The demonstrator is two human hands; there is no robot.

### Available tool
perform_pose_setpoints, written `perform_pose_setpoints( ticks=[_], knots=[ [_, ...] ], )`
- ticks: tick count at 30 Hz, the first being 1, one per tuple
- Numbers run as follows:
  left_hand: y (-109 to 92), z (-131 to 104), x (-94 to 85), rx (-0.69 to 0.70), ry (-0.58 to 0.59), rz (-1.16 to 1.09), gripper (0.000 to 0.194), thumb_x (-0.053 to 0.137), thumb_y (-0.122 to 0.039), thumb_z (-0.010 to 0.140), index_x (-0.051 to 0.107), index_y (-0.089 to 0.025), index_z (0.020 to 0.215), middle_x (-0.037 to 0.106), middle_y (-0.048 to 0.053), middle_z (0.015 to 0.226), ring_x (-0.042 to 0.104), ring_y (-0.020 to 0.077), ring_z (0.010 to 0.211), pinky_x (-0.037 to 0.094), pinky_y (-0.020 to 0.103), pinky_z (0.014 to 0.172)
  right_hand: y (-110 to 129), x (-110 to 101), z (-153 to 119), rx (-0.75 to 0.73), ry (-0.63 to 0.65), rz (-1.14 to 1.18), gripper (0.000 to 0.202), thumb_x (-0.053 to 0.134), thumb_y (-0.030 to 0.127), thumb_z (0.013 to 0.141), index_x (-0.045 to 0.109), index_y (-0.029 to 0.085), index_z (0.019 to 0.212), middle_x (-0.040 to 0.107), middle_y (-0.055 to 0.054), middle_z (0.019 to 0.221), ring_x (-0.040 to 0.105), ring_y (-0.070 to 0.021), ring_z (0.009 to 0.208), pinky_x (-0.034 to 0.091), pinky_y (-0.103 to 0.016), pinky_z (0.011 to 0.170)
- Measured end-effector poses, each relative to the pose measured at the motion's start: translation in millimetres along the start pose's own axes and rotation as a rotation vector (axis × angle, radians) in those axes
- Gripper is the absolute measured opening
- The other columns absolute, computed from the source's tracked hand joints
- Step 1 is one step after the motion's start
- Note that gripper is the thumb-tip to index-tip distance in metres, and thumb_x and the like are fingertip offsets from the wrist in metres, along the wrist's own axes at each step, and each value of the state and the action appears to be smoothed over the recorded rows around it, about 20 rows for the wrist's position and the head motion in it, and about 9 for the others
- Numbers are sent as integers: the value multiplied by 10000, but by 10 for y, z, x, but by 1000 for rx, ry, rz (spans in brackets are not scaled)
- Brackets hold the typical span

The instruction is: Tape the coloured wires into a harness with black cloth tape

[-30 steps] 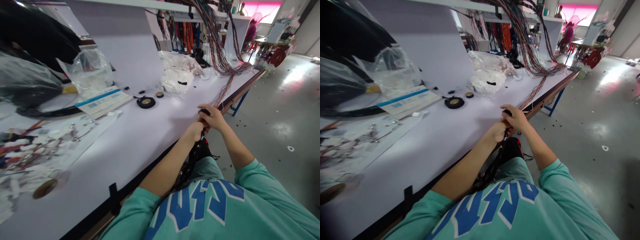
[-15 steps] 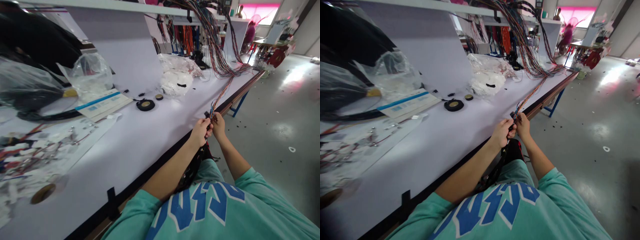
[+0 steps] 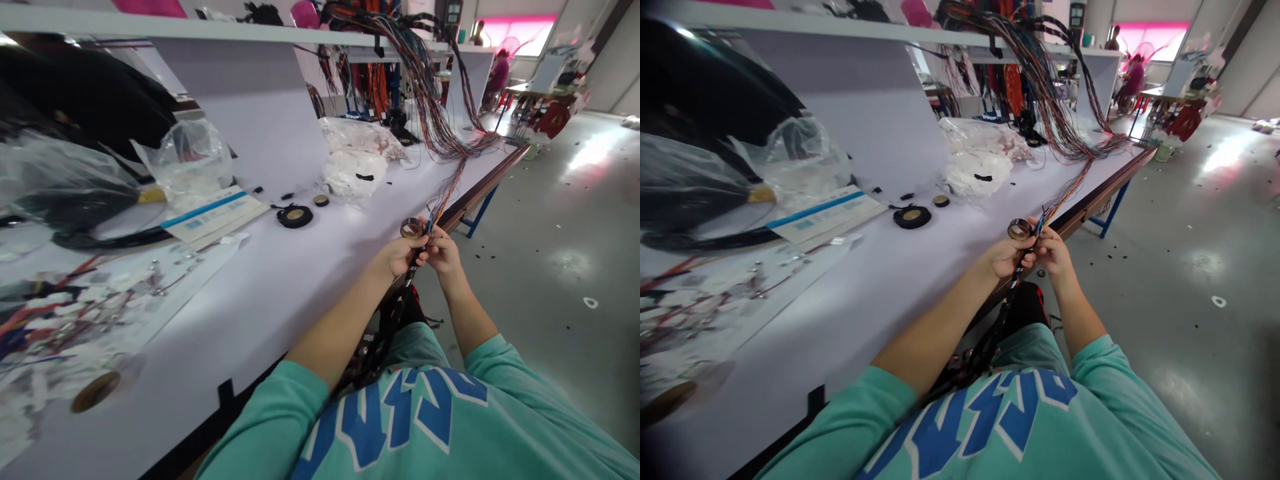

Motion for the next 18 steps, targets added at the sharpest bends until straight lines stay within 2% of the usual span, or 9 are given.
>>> perform_pose_setpoints(
  ticks=[3, 7, 10, 13, 18],
  knots=[
    [58, 0, 48, 92, -20, 7, 230, 422, -75, 847, 521, -123, 645, 515, -6, 472, 355, 31, 305, 238, 125, 306, 42, -26, -21, 15, 67, 58, 368, 553, 206, 558, 546, 206, 926, 601, 74, 618, 421, -37, 373, 428, -183, 418],
    [139, -6, 68, 186, -50, 38, 196, 521, -113, 800, 484, -132, 608, 493, -25, 455, 338, 20, 293, 211, 124, 300, -35, -32, 20, 20, 5, 70, 302, 683, 316, 575, 534, 203, 811, 556, 93, 505, 378, -42, 295, 365, -170, 316],
    [177, 3, 68, 236, -65, 57, 155, 611, -195, 760, 498, -150, 665, 463, -58, 437, 303, 11, 276, 174, 121, 295, -102, -32, 62, 23, -69, 90, 264, 710, 299, 590, 524, 206, 753, 539, 103, 464, 361, -33, 265, 302, -148, 281],
    [183, 17, 64, 257, -127, 93, 192, 648, -256, 740, 493, -163, 677, 429, -78, 410, 264, 9, 258, 142, 132, 290, -112, -17, 91, 70, -98, 103, 183, 680, 261, 639, 538, 208, 743, 562, 92, 477, 387, -46, 275, 303, -162, 280],
    [159, 15, 56, 233, -197, 140, 219, 562, -235, 803, 457, -162, 625, 400, -79, 388, 240, 10, 247, 130, 146, 301, -47, 14, 185, 121, -144, 137, 90, 615, 283, 727, 573, 208, 755, 625, 58, 576, 479, -67, 380, 357, -177, 337]
  ],
)
Point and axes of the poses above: each hand's wrist, its own z-axis towards the middle knuckle, its own x-axis out of the palm, y = z × x, the point moved 1 cm from there along z, towards the middle knuckle
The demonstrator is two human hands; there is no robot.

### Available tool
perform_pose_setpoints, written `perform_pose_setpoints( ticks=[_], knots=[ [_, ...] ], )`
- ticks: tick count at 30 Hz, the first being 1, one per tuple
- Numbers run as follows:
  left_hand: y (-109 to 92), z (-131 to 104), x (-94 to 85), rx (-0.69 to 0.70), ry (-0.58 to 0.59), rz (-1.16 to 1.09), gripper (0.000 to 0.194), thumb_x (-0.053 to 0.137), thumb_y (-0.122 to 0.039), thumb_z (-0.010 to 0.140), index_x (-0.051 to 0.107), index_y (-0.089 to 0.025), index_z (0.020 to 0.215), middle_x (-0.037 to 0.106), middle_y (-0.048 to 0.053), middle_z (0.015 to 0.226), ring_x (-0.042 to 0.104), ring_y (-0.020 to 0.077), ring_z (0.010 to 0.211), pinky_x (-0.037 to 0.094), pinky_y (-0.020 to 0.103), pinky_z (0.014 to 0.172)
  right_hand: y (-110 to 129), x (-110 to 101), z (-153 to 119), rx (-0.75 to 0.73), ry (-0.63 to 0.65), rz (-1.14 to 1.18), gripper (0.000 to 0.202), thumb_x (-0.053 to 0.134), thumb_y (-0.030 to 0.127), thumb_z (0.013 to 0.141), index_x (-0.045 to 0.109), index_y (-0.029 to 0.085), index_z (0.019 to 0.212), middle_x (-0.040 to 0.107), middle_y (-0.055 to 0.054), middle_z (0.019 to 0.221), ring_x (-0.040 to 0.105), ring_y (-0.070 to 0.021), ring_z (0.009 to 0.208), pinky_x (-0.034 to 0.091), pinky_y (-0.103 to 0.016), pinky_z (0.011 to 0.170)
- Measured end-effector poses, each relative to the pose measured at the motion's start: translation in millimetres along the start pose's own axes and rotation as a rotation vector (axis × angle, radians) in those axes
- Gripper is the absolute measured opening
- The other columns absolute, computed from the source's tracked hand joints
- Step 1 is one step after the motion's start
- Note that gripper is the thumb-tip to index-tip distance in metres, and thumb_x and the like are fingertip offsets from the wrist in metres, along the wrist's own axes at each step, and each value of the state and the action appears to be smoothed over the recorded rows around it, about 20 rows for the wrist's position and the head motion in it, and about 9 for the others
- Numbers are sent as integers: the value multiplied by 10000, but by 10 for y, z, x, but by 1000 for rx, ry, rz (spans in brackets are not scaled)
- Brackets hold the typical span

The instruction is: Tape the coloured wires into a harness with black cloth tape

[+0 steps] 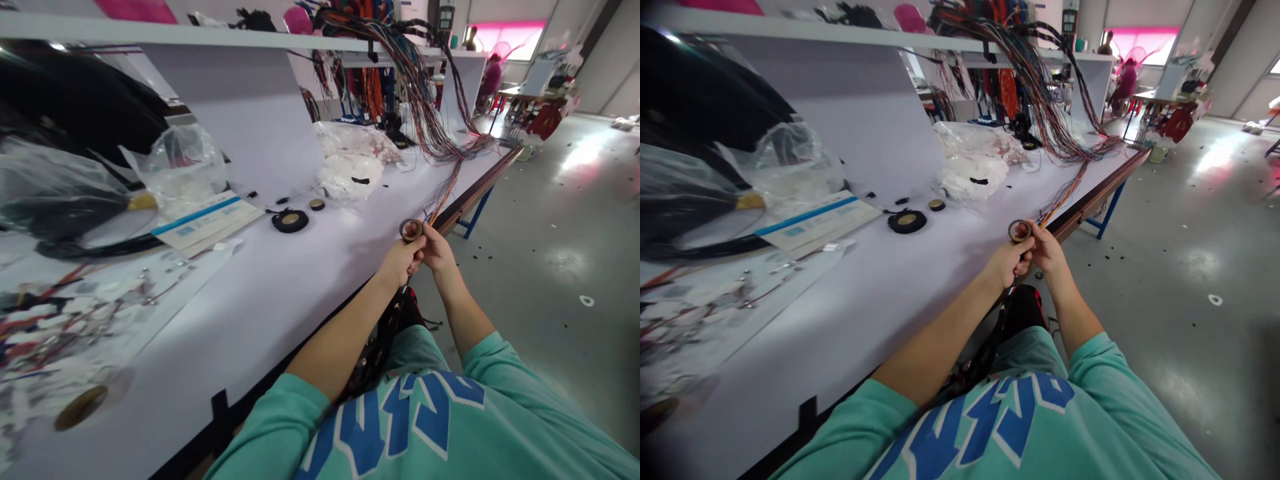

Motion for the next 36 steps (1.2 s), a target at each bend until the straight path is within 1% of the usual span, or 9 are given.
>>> perform_pose_setpoints(
  ticks=[6, 9, 12, 17, 21, 25, 30, 33, 36],
  knots=[
    [12, -10, -1, 5, -75, 41, 236, 489, -204, 842, 448, -158, 614, 380, -83, 387, 231, 7, 248, 116, 160, 316, -10, -4, 176, -106, -215, -229, 234, 668, 375, 688, 555, 172, 664, 588, 29, 513, 490, -87, 427, 370, -201, 389],
    [28, -4, 12, 35, -115, 82, 224, 467, -191, 847, 443, -162, 626, 363, -88, 377, 238, 14, 252, 126, 164, 317, -41, 18, 241, -200, -382, -272, 222, 669, 321, 697, 515, 179, 623, 528, 49, 455, 497, -95, 442, 412, -212, 437],
    [57, 6, 13, 48, -148, 110, 209, 480, -204, 837, 439, -168, 635, 353, -92, 374, 231, 21, 254, 129, 175, 316, -16, 85, 287, -193, -482, -186, 190, 595, 216, 768, 482, 184, 619, 499, 61, 443, 471, -80, 428, 414, -196, 438],
    [128, 18, -14, 65, -188, 148, 161, 490, -226, 838, 466, -171, 688, 348, -101, 379, 212, 24, 258, 124, 178, 323, 183, 182, 367, -27, -489, 46, 286, 389, 147, 891, 398, 184, 608, 373, 92, 391, 338, -34, 344, 338, -139, 369],
    [164, 59, -21, 71, -208, 176, 157, 497, -212, 832, 470, -170, 683, 345, -98, 373, 220, 30, 262, 118, 185, 321, 349, 180, 490, 2, -495, 53, 348, 298, 118, 907, 294, 188, 566, 240, 110, 378, 191, -18, 309, 216, -112, 319],
    [165, 107, -33, 71, -241, 178, 158, 487, -195, 836, 469, -172, 680, 340, -98, 365, 222, 34, 264, 107, 189, 324, 412, 147, 680, 20, -546, 23, 356, 277, 97, 888, 230, 192, 549, 174, 105, 385, 156, -27, 313, 153, -129, 305],
    [207, 73, -83, 47, -245, 174, 181, 491, -182, 830, 463, -167, 652, 346, -95, 378, 222, 27, 268, 116, 184, 327, 504, -36, 892, 1, -642, -46, 349, 288, 129, 917, 302, 176, 572, 212, 100, 436, 191, -22, 339, 177, -135, 321],
    [247, 36, -109, 24, -238, 166, 178, 493, -185, 831, 470, -161, 657, 354, -93, 387, 223, 21, 273, 117, 174, 329, 602, -210, 999, -25, -663, -116, 268, 421, 274, 917, 467, 135, 694, 357, 89, 521, 276, -10, 381, 245, -138, 347],
    [258, 5, -128, 3, -225, 154, 162, 501, -199, 835, 484, -157, 679, 360, -95, 393, 222, 16, 273, 122, 163, 328, 720, -364, 1112, -89, -644, -209, 256, 471, 352, 893, 528, 121, 797, 451, 67, 594, 356, -14, 424, 314, -145, 383]
  ],
)
Point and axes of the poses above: each hand's wrist, its own z-axis towards the middle knuckle, its own x-axis out of the palm, y = z × x, the point moved 1 cm from there along z, towards the middle knuckle
